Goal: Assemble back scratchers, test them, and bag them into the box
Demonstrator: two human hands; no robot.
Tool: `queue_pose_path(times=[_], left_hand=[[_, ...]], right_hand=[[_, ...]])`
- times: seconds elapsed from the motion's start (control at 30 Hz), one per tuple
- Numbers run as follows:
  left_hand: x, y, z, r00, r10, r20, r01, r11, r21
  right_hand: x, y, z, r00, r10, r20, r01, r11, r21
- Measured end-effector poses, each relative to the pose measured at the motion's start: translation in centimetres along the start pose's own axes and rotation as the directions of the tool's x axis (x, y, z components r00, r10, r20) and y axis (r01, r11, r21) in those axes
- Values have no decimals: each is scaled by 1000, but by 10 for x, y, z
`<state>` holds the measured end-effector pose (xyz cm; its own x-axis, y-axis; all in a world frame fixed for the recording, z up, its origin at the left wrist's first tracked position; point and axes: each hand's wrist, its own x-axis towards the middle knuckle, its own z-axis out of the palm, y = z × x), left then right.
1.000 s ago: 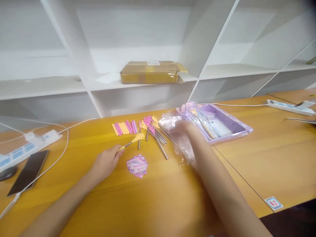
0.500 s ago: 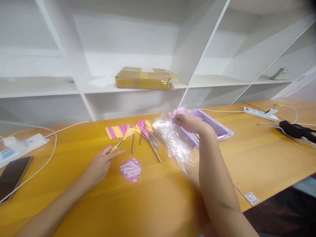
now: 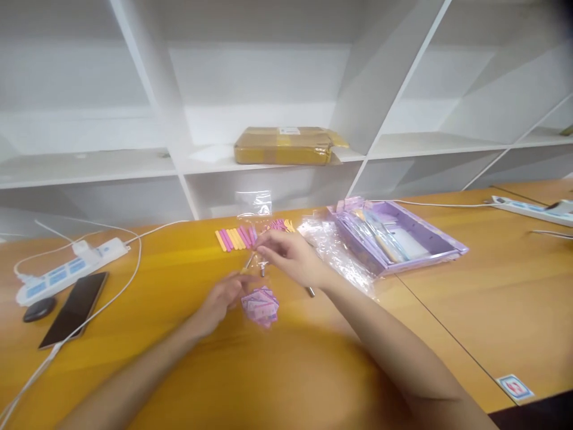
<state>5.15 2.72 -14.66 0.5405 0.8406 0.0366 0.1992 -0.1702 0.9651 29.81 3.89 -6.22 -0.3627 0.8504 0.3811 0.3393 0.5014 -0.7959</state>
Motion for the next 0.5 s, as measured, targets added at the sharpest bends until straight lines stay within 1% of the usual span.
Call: queue_pose_path(times=[0.07, 0.13, 0.17, 0.2, 0.23, 0.27, 0.3, 0.33, 0.37, 0.4, 0.47, 0.5], left_hand=[[-3, 2, 4, 1000, 7, 30, -5, 999, -42], [-6, 4, 7, 1000, 11, 25, -11, 1000, -6], [-6, 6, 9, 1000, 11, 10, -11, 1000, 10], [-7, 7, 10, 1000, 11, -8, -10, 1000, 15], [-7, 9, 10, 1000, 8, -28, -8, 1000, 6], [-7, 11, 11, 999, 1, -46, -2, 1000, -14], [-7, 13, 11, 998, -3, -61, 1, 999, -35], [-7, 15, 11, 997, -4, -73, 1, 999, -52], [-7, 17, 12, 997, -2, -78, -3, 998, -62], [-8, 18, 12, 997, 3, -75, -7, 998, -65], [-8, 20, 12, 999, 3, -54, -7, 998, -67], [-8, 20, 13, 999, 1, -44, -4, 998, -68]], right_hand=[[-4, -3, 15, 1000, -9, -7, 9, 1000, 27], [-8, -2, 23, 999, -16, -42, 17, 999, 28], [-9, 0, 26, 995, -11, -98, 15, 999, 39], [-9, 4, 29, 983, 0, -184, 13, 998, 67], [-9, 8, 32, 957, 15, -291, 19, 993, 113], [-9, 13, 35, 918, 32, -396, 38, 985, 168], [-8, 17, 38, 876, 51, -479, 65, 973, 222], [-7, 21, 41, 849, 71, -523, 84, 960, 267], [-6, 24, 44, 847, 89, -524, 89, 948, 304], [-5, 26, 47, 867, 109, -487, 72, 938, 340], [-2, 27, 53, 926, 163, -340, -12, 914, 405], [-1, 26, 56, 946, 191, -263, -62, 900, 431]])
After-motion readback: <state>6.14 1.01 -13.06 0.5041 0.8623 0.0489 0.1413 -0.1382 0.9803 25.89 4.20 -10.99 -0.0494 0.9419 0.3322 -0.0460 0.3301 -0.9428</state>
